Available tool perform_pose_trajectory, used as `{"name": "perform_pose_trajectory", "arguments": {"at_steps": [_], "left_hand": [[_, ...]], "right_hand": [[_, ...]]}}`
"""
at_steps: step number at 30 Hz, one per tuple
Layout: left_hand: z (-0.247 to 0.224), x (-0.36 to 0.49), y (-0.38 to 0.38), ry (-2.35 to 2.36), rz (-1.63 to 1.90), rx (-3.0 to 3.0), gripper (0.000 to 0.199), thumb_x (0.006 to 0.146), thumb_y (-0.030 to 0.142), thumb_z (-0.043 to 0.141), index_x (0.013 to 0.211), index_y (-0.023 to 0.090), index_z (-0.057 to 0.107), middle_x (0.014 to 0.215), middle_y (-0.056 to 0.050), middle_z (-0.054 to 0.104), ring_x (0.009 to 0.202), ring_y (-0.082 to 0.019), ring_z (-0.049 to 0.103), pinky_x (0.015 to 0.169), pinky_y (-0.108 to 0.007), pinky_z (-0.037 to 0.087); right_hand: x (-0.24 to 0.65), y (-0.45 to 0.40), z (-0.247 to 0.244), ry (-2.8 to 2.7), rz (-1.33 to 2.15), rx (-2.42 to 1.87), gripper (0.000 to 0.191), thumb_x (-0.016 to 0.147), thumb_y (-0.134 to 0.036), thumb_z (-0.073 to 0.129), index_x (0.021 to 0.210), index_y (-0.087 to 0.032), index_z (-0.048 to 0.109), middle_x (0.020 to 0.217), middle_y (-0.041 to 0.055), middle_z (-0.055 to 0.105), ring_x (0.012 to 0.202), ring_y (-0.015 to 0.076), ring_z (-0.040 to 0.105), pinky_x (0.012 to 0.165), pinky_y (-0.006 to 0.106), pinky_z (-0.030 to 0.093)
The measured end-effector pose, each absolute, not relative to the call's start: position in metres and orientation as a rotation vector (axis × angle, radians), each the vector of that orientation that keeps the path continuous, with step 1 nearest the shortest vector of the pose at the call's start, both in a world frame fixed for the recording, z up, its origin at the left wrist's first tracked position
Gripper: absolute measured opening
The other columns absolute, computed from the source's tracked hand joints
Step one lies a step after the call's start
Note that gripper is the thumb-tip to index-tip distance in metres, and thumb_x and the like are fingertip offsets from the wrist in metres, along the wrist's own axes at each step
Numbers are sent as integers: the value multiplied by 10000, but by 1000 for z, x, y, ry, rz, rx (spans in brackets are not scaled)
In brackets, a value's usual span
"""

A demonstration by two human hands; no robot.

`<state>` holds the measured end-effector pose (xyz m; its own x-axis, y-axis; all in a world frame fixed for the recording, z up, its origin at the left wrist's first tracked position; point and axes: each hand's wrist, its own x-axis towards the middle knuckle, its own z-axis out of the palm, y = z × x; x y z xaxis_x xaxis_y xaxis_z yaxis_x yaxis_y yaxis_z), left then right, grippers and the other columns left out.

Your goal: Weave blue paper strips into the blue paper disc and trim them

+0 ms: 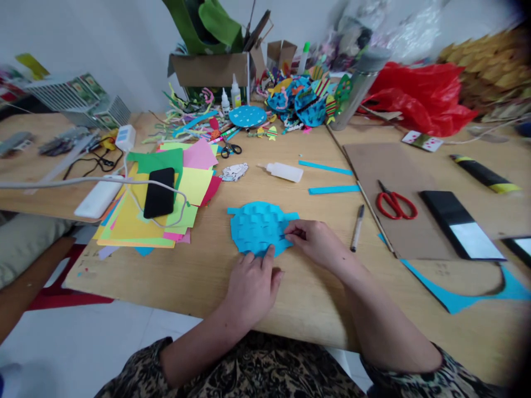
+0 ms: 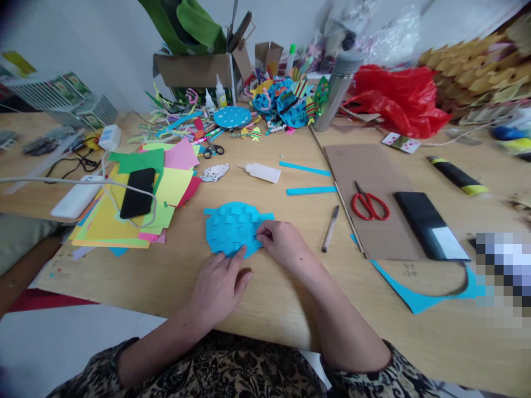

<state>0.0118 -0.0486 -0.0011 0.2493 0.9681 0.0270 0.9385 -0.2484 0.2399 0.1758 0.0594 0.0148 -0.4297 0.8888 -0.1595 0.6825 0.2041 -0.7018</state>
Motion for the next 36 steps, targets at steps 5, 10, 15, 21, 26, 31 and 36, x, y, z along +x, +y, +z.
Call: {"name": "perform_pose_trajectory", "arguments": {"at_steps": [5, 10, 15, 21, 26, 31, 36], "left_hand": [[-2, 10, -50, 1803, 436, 2383, 448, 916, 316, 482, 1320, 122, 460, 837, -80, 646, 828, -253, 565, 716, -392, 469], [3, 10, -37, 1812, 638, 2429, 264, 910, 258, 496, 1142, 157, 570, 879, -79, 627, 873, -252, 535, 793, -417, 463], [4, 15, -16, 1785, 651, 2327, 391, 823, 207, 628, 1191, 147, 513, 986, -84, 658, 940, -265, 516, 828, -432, 470], [1, 22, -8, 1772, 580, 2295, 416, 826, 153, 592, 1226, 146, 479, 989, -88, 660, 971, -263, 511, 839, -423, 466], [-3, 22, -6, 1764, 603, 2380, 428, 829, 122, 546, 1249, 131, 463, 939, -88, 660, 928, -258, 517, 825, -419, 465], [-5, 23, -6, 1771, 613, 2431, 422, 847, 136, 526, 1265, 129, 465, 933, -87, 654, 917, -249, 511, 837, -406, 464], [-5, 23, -7, 1749, 607, 2443, 401, 869, 156, 509, 1268, 138, 475, 990, -82, 649, 943, -248, 498, 859, -410, 460]], "right_hand": [[177, 61, 13, -2103, 1189, -1413, 123, 757, -159, 557, 795, -166, 673, 709, 20, 669, 624, 131, 583, 588, 251, 422], [180, 63, 10, -1944, 1434, -1273, 108, 746, -171, 563, 810, -150, 648, 580, -37, 530, 520, 87, 470, 502, 221, 376], [181, 63, 13, -1861, 1601, -1175, 153, 761, -195, 560, 876, -129, 635, 601, -42, 511, 518, 76, 451, 490, 218, 358], [183, 62, 14, -1832, 1622, -1177, 146, 755, -184, 557, 876, -145, 629, 625, -32, 570, 530, 82, 497, 507, 218, 391], [186, 65, 6, -1957, 1344, -1324, 140, 725, -150, 573, 849, -160, 637, 680, 0, 643, 629, 123, 589, 588, 237, 445], [185, 66, 5, -2129, 1112, -1480, 93, 717, -134, 585, 794, -178, 612, 688, 8, 648, 631, 139, 588, 584, 238, 407], [180, 65, 7, -2224, 961, -1608, 107, 713, -139, 620, 728, -190, 527, 668, 6, 613, 599, 132, 544, 551, 232, 354]]}}
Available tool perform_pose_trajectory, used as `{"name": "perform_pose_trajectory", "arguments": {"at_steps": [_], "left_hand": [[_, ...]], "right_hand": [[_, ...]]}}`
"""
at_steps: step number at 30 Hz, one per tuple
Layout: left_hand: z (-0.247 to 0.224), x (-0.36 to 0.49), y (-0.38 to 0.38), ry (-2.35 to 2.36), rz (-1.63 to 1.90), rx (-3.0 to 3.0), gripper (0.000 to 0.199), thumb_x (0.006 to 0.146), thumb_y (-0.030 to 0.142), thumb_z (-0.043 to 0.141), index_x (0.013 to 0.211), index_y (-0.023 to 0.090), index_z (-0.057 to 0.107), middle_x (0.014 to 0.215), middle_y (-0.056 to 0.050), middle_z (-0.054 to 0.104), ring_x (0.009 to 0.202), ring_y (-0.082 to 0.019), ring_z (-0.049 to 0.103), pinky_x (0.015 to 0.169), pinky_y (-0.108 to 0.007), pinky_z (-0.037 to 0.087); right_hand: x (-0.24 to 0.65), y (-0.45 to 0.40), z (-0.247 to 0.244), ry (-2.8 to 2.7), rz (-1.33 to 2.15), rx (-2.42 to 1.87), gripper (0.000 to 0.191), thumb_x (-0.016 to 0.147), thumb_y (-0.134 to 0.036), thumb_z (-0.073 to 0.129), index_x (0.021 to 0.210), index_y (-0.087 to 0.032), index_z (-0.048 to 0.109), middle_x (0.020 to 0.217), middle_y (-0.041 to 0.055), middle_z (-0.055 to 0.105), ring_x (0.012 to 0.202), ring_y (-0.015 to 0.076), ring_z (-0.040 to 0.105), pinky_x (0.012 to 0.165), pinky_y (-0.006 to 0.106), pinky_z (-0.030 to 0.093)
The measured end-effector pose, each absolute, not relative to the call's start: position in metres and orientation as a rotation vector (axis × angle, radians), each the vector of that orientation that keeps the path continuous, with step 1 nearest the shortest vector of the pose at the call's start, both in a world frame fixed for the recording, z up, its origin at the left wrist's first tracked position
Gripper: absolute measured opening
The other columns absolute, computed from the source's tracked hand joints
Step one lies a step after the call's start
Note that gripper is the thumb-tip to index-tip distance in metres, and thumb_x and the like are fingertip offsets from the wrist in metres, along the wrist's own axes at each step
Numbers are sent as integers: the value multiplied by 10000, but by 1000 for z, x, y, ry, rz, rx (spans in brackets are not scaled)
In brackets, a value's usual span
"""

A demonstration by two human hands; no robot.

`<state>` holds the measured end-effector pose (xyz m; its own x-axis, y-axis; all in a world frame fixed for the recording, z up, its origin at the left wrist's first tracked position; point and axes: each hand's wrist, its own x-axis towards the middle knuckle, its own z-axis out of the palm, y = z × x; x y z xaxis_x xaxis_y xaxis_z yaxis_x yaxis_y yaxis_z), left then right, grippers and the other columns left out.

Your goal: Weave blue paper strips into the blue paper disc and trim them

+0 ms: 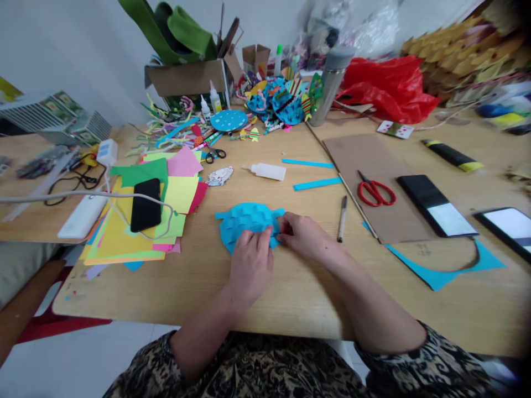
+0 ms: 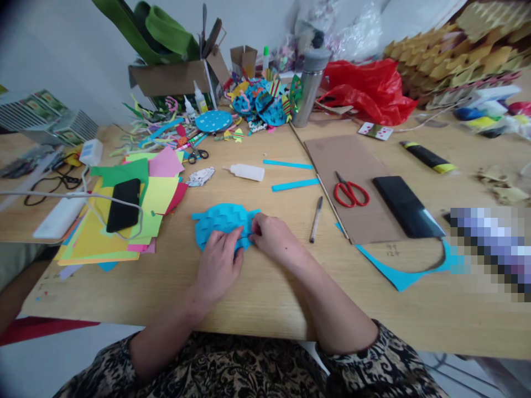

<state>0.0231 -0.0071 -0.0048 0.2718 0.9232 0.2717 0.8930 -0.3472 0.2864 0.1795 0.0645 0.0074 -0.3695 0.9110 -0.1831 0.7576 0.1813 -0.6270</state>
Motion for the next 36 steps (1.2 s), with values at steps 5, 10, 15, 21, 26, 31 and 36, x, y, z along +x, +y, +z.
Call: {"name": "perform_pose_trajectory", "arguments": {"at_steps": [5, 10, 15, 21, 26, 31, 36], "left_hand": [[-3, 22, -17, 1820, 587, 2491, 339, 877, 178, 496, 1209, 153, 559, 953, -94, 594, 892, -241, 490, 824, -414, 455], [-3, 23, -26, 1782, 455, 2580, 394, 868, 155, 479, 1250, 188, 572, 851, -77, 531, 847, -241, 470, 743, -405, 448], [-3, 27, -25, 1780, 379, 2582, 420, 852, 161, 499, 1265, 200, 568, 868, -80, 522, 858, -243, 459, 721, -400, 444], [-2, 29, -25, 1783, 299, 2616, 412, 843, 178, 516, 1249, 193, 583, 837, -82, 533, 837, -255, 463, 681, -399, 432], [-6, 30, -27, 1749, 281, 2637, 424, 860, 190, 496, 1279, 157, 560, 784, -84, 584, 825, -259, 495, 677, -409, 428], [-7, 32, -29, 1757, 273, 2602, 419, 869, 197, 486, 1277, 141, 561, 705, -74, 634, 813, -262, 533, 710, -415, 439], [-6, 34, -29, 1765, 255, 2581, 433, 867, 202, 486, 1287, 124, 556, 650, -72, 642, 806, -276, 559, 707, -422, 446]], "right_hand": [[178, 63, 6, -2243, 955, -1608, 135, 718, -140, 627, 721, -196, 504, 661, 1, 602, 602, 130, 535, 542, 227, 331], [178, 63, 6, -2236, 932, -1610, 139, 725, -127, 603, 717, -203, 487, 647, -2, 587, 586, 130, 522, 531, 229, 319], [178, 63, 9, -2234, 957, -1595, 149, 722, -96, 577, 725, -204, 475, 660, 5, 600, 596, 131, 540, 536, 225, 327], [178, 62, 10, -2239, 968, -1570, 160, 718, -55, 541, 750, -200, 483, 675, 13, 610, 610, 135, 553, 552, 223, 337], [178, 60, 10, -2242, 967, -1552, 154, 724, -60, 542, 752, -201, 486, 669, 7, 609, 605, 134, 551, 551, 222, 337], [178, 60, 12, -2258, 960, -1550, 148, 727, -69, 551, 748, -202, 490, 675, 7, 613, 606, 137, 551, 552, 229, 339], [177, 60, 12, -2264, 965, -1576, 151, 730, -68, 551, 750, -203, 486, 676, 10, 614, 609, 142, 559, 555, 235, 342]]}}
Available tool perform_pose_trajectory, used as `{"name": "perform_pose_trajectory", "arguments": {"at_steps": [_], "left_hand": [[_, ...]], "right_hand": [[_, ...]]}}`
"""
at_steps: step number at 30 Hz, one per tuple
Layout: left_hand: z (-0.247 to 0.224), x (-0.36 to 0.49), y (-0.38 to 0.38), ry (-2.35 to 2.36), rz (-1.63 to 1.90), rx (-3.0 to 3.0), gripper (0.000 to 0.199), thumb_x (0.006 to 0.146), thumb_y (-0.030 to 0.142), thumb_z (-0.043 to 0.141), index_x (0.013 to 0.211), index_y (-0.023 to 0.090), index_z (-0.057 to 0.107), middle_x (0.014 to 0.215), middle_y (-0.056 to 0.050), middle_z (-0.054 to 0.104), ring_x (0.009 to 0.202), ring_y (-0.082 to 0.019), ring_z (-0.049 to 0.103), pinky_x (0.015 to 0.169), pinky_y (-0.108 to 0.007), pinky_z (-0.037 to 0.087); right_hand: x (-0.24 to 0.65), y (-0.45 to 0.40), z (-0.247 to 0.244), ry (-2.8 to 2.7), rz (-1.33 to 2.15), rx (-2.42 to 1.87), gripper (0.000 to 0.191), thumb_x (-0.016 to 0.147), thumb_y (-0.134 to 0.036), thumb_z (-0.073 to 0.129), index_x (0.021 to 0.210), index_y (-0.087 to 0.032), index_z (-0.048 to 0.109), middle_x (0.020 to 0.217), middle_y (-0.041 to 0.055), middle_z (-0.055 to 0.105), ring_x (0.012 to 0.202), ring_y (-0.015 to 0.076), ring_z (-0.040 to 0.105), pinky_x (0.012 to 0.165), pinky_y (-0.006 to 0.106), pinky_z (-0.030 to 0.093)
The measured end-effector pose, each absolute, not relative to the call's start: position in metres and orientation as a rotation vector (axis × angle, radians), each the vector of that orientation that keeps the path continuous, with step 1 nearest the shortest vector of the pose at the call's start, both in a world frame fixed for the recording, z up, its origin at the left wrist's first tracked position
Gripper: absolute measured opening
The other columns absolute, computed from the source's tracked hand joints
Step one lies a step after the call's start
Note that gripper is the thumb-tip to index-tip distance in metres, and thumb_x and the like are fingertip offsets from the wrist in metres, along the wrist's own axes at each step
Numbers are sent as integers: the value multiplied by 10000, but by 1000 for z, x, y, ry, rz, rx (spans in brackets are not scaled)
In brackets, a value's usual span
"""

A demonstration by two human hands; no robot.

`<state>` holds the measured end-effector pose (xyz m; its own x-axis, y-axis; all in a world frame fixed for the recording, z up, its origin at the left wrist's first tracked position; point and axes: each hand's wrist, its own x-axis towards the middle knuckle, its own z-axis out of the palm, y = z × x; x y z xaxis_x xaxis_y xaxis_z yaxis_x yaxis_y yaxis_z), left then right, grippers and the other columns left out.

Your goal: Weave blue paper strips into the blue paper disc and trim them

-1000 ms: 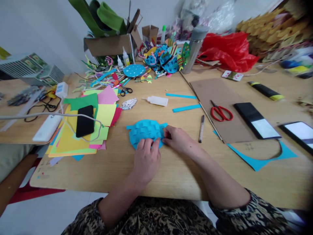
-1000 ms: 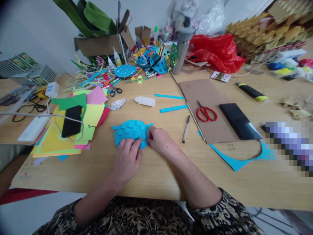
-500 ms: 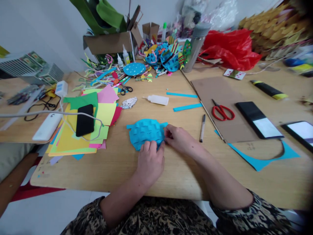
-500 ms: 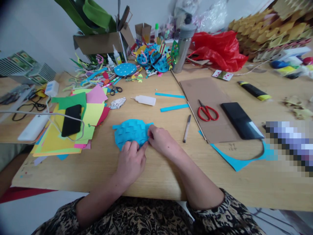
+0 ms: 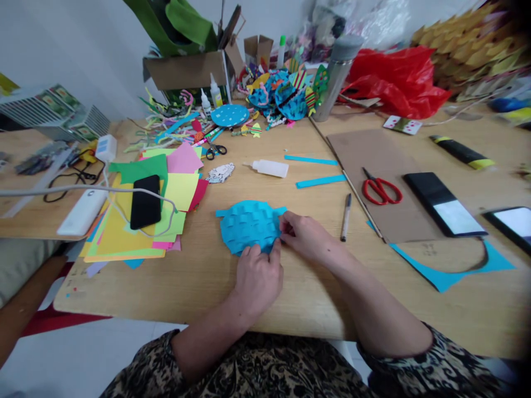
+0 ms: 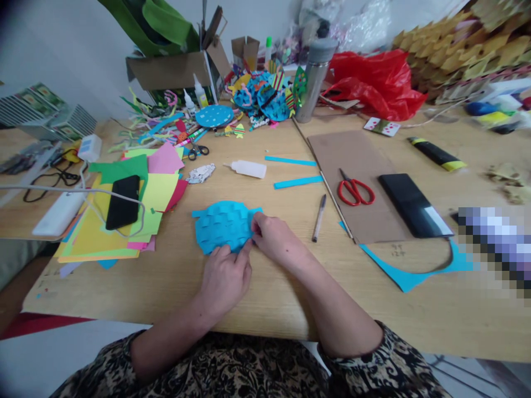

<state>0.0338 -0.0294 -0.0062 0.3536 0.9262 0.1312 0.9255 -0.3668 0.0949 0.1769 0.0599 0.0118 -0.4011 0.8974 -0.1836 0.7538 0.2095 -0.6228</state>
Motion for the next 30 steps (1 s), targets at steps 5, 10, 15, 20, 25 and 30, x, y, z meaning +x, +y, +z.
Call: {"name": "perform_pose_trajectory", "arguments": {"at_steps": [5, 10, 15, 20, 25, 30], "left_hand": [[-6, 34, -30, 1773, 247, 2575, 431, 876, 230, 491, 1289, 123, 554, 649, -78, 650, 811, -274, 577, 711, -409, 441], [-6, 34, -30, 1786, 274, 2558, 401, 916, 266, 450, 1274, 129, 566, 656, -79, 663, 818, -274, 582, 707, -408, 438], [-5, 33, -30, 1786, 296, 2531, 402, 927, 309, 444, 1273, 144, 568, 654, -71, 669, 799, -269, 581, 707, -403, 434], [-5, 33, -31, 1785, 312, 2508, 401, 929, 322, 441, 1267, 154, 575, 652, -64, 669, 794, -268, 578, 704, -401, 430], [-5, 33, -30, 1784, 307, 2505, 401, 930, 326, 434, 1265, 157, 578, 659, -63, 674, 795, -273, 579, 697, -406, 428], [-6, 32, -30, 1786, 317, 2510, 398, 930, 325, 437, 1261, 159, 583, 662, -64, 674, 793, -271, 578, 700, -404, 426]], "right_hand": [[177, 60, 11, -2261, 967, -1570, 150, 721, -69, 548, 745, -203, 485, 681, 13, 615, 608, 142, 553, 558, 236, 347], [178, 60, 10, -2266, 962, -1571, 140, 718, -73, 543, 758, -201, 500, 686, 19, 624, 617, 149, 565, 561, 241, 350], [178, 60, 10, -2293, 935, -1593, 124, 726, -85, 555, 769, -195, 517, 703, 27, 639, 627, 149, 573, 559, 236, 344], [178, 60, 10, -2307, 944, -1595, 115, 730, -93, 558, 782, -190, 524, 703, 17, 636, 624, 139, 567, 559, 229, 337], [178, 59, 10, -2307, 942, -1593, 116, 724, -89, 555, 779, -186, 522, 706, 23, 637, 630, 143, 568, 563, 234, 341], [178, 59, 10, -2304, 944, -1582, 124, 709, -80, 543, 777, -184, 537, 697, 22, 635, 618, 139, 563, 557, 235, 337]]}}
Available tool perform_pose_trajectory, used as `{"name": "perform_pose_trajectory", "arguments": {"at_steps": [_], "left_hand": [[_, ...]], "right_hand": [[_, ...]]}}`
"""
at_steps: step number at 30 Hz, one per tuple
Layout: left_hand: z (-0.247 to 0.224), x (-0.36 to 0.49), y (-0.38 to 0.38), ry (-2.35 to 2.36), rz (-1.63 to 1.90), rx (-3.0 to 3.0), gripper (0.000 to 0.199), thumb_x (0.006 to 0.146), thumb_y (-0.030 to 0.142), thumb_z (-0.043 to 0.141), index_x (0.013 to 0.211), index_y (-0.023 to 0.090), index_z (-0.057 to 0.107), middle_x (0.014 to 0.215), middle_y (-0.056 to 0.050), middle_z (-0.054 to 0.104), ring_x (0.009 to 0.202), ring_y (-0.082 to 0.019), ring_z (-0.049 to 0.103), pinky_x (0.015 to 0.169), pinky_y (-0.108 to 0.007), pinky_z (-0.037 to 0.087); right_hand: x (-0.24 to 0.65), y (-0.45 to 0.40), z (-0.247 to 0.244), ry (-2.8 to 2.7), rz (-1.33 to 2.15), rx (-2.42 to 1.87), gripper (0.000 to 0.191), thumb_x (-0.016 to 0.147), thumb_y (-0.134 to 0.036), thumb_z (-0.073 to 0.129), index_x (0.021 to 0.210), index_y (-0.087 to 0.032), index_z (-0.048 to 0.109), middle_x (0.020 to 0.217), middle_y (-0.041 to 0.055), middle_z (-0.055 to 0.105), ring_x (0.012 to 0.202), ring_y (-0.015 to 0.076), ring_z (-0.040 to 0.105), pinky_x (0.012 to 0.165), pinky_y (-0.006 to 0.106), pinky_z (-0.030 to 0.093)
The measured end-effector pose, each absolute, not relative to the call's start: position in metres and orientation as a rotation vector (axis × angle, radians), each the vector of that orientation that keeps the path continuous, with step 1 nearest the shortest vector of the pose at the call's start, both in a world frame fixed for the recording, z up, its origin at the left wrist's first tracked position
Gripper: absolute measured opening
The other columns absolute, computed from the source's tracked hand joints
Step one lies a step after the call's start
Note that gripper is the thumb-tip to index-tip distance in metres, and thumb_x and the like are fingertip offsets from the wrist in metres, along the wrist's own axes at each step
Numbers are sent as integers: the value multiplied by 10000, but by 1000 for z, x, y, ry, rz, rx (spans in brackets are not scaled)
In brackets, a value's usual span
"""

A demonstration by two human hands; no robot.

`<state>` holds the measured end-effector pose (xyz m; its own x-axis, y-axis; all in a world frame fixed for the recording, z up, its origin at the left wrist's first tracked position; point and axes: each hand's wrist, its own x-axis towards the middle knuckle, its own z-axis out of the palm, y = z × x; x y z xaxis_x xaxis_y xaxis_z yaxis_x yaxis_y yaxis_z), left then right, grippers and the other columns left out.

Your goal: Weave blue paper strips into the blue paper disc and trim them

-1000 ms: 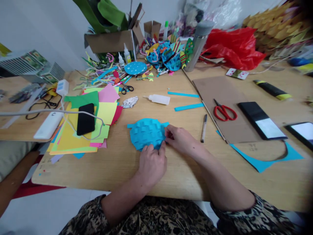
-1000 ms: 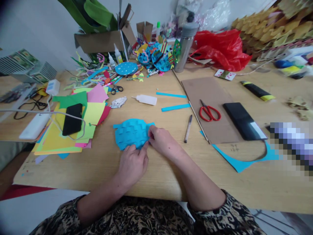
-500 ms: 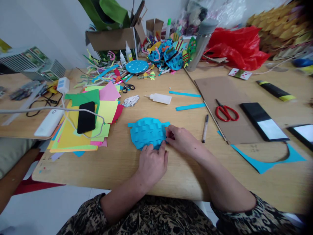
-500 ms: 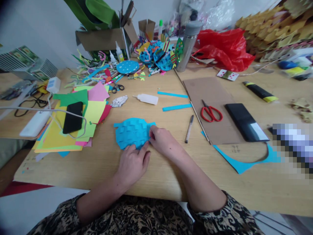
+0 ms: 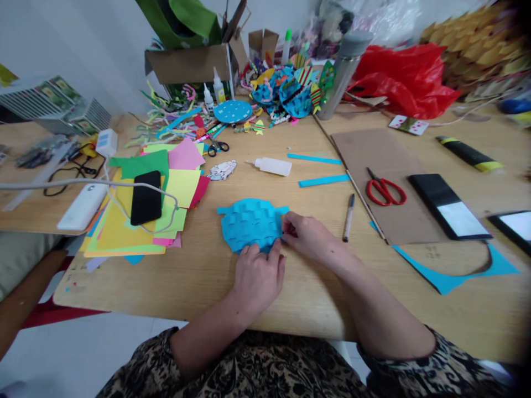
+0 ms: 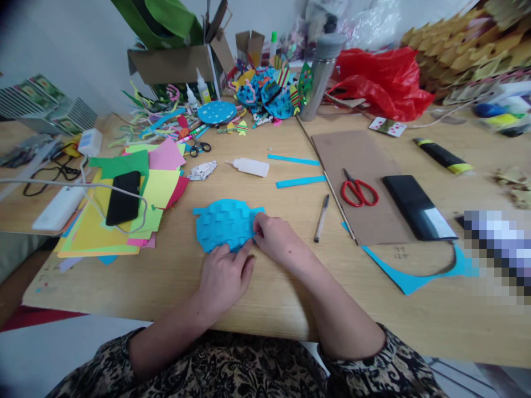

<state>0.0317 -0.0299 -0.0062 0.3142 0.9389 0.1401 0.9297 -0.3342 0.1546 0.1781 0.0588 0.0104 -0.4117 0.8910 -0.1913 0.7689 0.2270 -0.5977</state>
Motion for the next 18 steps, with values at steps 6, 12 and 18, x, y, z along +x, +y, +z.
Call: {"name": "perform_pose_trajectory", "arguments": {"at_steps": [6, 12, 18], "left_hand": [[-8, 31, -31, 1772, 323, 2527, 398, 930, 322, 440, 1265, 161, 580, 666, -67, 670, 785, -267, 569, 697, -401, 421], [-7, 30, -30, 1776, 299, 2521, 397, 937, 328, 423, 1262, 165, 584, 662, -69, 667, 786, -270, 565, 695, -406, 407], [-4, 31, -30, 1773, 262, 2485, 395, 939, 325, 421, 1260, 162, 584, 671, -74, 677, 799, -272, 573, 709, -408, 387]], "right_hand": [[178, 59, 10, -2314, 932, -1586, 125, 706, -85, 545, 783, -183, 549, 686, 19, 633, 609, 136, 559, 552, 234, 333], [179, 59, 9, -2324, 931, -1580, 121, 713, -97, 548, 795, -185, 555, 692, 21, 641, 615, 142, 565, 552, 236, 334], [179, 60, 6, -2316, 942, -1568, 117, 721, -106, 543, 805, -186, 552, 698, 23, 644, 619, 141, 571, 557, 233, 344]]}}
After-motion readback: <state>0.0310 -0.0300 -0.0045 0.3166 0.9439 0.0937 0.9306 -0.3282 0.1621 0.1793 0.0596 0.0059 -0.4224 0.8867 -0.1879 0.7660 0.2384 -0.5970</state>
